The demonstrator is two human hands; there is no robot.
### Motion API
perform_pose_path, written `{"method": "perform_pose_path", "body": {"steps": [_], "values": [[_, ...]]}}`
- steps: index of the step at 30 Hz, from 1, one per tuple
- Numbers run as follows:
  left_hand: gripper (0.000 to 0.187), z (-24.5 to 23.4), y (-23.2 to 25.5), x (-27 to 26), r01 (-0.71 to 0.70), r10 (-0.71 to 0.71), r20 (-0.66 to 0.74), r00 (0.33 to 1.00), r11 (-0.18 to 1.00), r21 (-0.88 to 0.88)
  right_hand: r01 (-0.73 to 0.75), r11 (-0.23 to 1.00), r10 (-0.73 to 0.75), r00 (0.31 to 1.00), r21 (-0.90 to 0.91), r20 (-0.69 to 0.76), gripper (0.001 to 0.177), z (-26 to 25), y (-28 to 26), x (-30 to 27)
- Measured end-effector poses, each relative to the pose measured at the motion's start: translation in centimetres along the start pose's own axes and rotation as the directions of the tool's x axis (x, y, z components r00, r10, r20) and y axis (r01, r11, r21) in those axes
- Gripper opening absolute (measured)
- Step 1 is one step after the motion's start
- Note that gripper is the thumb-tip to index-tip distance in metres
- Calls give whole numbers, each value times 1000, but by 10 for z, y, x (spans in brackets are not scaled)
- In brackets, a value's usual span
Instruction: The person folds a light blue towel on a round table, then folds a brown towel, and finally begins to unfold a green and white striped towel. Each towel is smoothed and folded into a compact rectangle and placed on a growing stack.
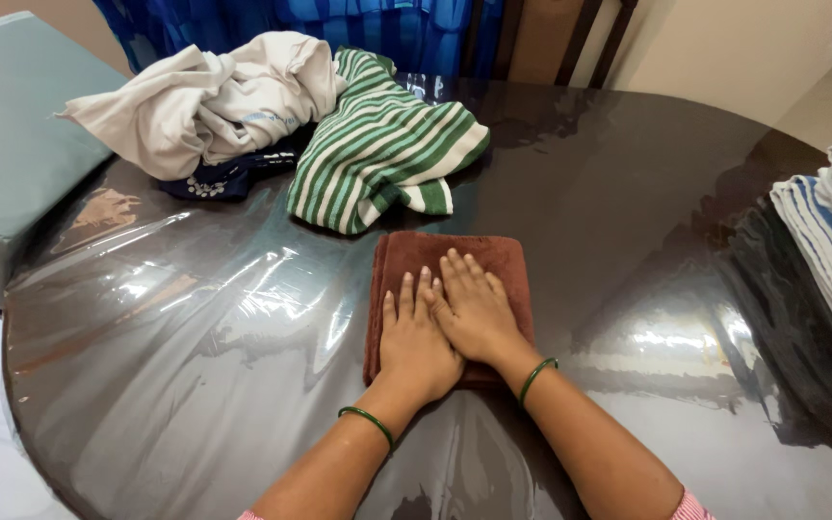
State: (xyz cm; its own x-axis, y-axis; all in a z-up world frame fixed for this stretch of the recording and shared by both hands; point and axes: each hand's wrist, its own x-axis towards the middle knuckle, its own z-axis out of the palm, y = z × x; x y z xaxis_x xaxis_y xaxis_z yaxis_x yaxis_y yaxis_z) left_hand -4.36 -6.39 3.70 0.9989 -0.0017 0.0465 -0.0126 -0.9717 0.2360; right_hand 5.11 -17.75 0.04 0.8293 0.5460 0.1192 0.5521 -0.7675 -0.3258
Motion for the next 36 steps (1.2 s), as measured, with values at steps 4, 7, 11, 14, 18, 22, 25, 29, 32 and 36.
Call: {"method": "perform_pose_path", "body": {"steps": [4, 7, 11, 14, 18, 22, 25, 29, 32, 36], "values": [[95, -4, -5, 3, 28, -30, 63, 998, 999, 23, -81, 978, 90, 995, -191, 38, 84, -10, 14, 5], [102, -4, -18, 7, 99, -95, 109, 989, 994, -35, -156, 957, 175, 983, -243, 55, 87, -21, 36, 11], [102, -4, -46, 14, 196, -195, 50, 980, 981, -6, -269, 956, 269, 963, -116, -15, 88, -37, 52, 12], [99, -6, -51, 15, 168, -145, -216, 966, 981, 94, -380, 910, 370, 925, -166, -88, 84, -50, 43, 6], [108, -5, -11, -2, -213, 222, -228, 948, 975, 60, -472, 877, 478, 876, -88, 70, 92, -68, 32, 4], [118, -7, 24, -19, -336, 333, 88, 939, 941, 30, -390, 906, 369, 918, 163, 146, 109, -69, 46, 6], [118, -14, 21, -18, -334, 336, 14, 942, 939, -77, -370, 683, 323, 927, 630, 194, 114, -63, 62, 13], [107, -9, 11, -16, -368, 297, -270, 916, 891, -267, -214, 370, 254, 959, 904, 123, 91, -72, 66, 15], [94, -1, 5, -14, -381, 226, -403, 887, 851, -361, -45, 320, 231, 972, 946, -32, 62, -121, 55, 2], [89, 8, -1, -7, -320, 104, -315, 943, 539, -779, 169, 848, 81, 895, 503, -438, 55, -187, 12, -47]]}}
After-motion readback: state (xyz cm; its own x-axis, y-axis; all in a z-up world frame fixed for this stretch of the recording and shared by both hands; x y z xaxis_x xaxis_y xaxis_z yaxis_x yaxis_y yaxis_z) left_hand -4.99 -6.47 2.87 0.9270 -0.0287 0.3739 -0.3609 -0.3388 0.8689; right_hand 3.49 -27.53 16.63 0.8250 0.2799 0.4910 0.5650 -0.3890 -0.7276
